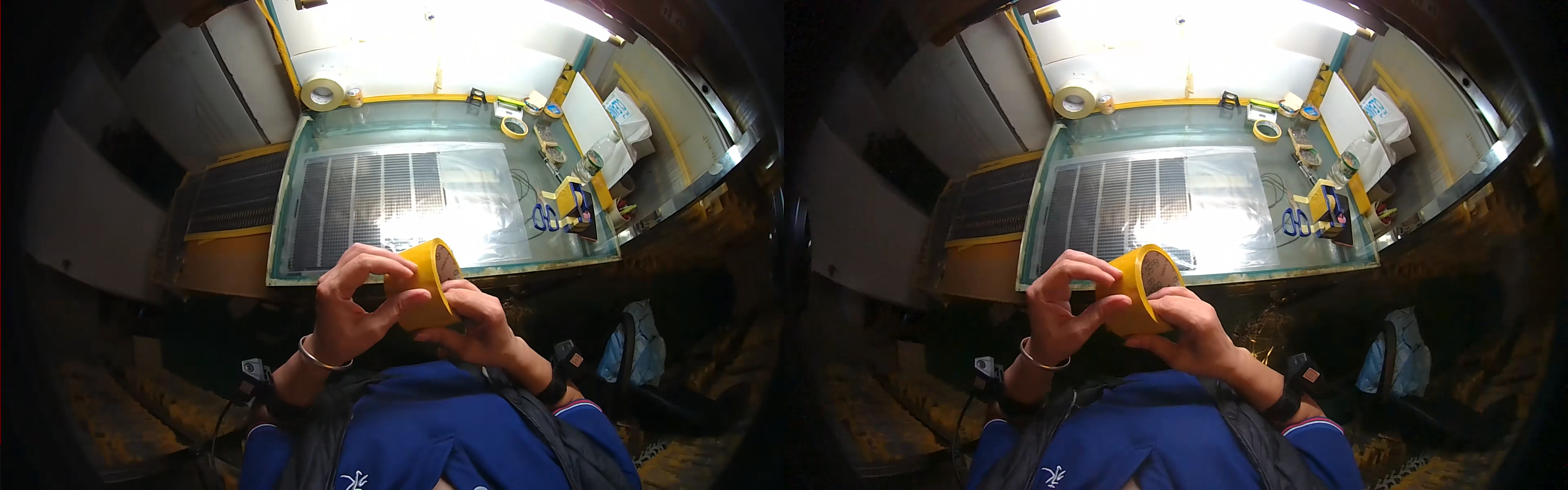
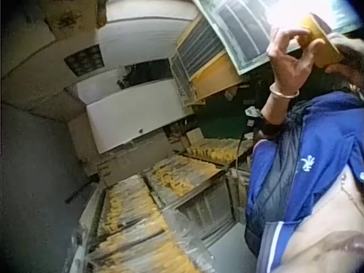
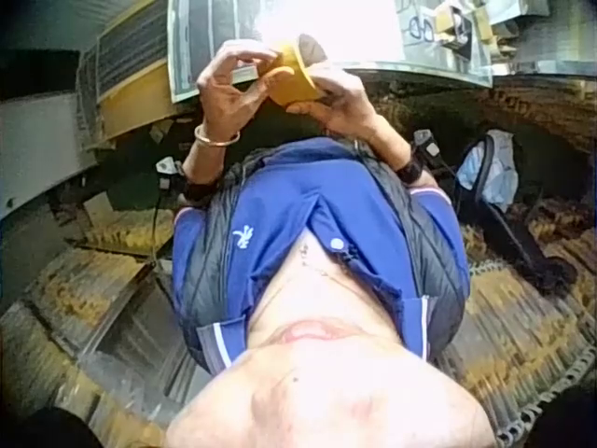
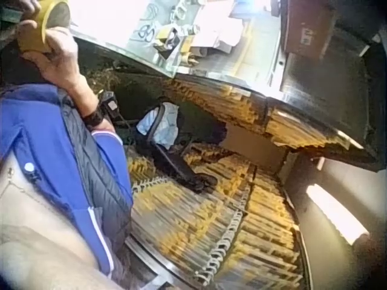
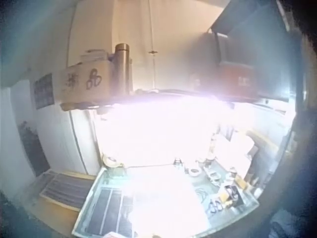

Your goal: Applying a protective plastic film and adhesive tape to a rectangular patterned component on an assembly table.

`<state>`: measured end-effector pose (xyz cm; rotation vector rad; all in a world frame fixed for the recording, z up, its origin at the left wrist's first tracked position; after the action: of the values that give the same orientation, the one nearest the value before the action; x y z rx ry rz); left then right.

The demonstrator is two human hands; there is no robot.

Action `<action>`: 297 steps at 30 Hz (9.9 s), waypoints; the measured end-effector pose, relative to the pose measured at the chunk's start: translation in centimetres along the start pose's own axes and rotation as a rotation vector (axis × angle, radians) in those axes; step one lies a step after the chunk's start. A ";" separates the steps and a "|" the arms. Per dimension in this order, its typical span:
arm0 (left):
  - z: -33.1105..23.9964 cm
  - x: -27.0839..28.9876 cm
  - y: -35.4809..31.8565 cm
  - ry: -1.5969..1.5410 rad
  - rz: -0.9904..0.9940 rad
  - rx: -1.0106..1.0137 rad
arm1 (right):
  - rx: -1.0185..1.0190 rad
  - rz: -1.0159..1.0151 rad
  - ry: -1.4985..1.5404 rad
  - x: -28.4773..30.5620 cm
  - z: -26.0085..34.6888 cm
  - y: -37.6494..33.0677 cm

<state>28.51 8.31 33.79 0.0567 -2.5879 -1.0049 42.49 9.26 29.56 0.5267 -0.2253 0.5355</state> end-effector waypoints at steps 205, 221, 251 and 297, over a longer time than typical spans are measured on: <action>34.5 20.2 -25.7 0.157 -0.491 1.125 | -0.217 -0.113 -1.122 7.1 -18.8 -4.9; 17.4 39.4 -33.9 0.239 -0.846 0.814 | 0.034 -0.166 -0.650 -3.4 -15.9 1.2; -5.0 27.6 -40.2 0.488 -0.998 0.789 | -0.633 -0.562 -0.531 26.6 -36.2 -4.5; -15.5 16.8 -40.7 0.604 -1.229 0.772 | -0.760 0.573 0.869 -20.8 -37.1 -11.3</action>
<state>14.46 -34.87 22.84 1.9306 -2.0164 -0.0791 33.64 11.83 -13.46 -0.5508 0.2688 1.1148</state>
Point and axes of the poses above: each hand's wrist, its own y-axis towards the middle knuckle, its own x-axis out of the back of the hand, z = x × y, the point moved 9 cm from there along y, towards the middle knuckle, and after that the axes turned 7 degrees about -x, right-handed, at the moved point
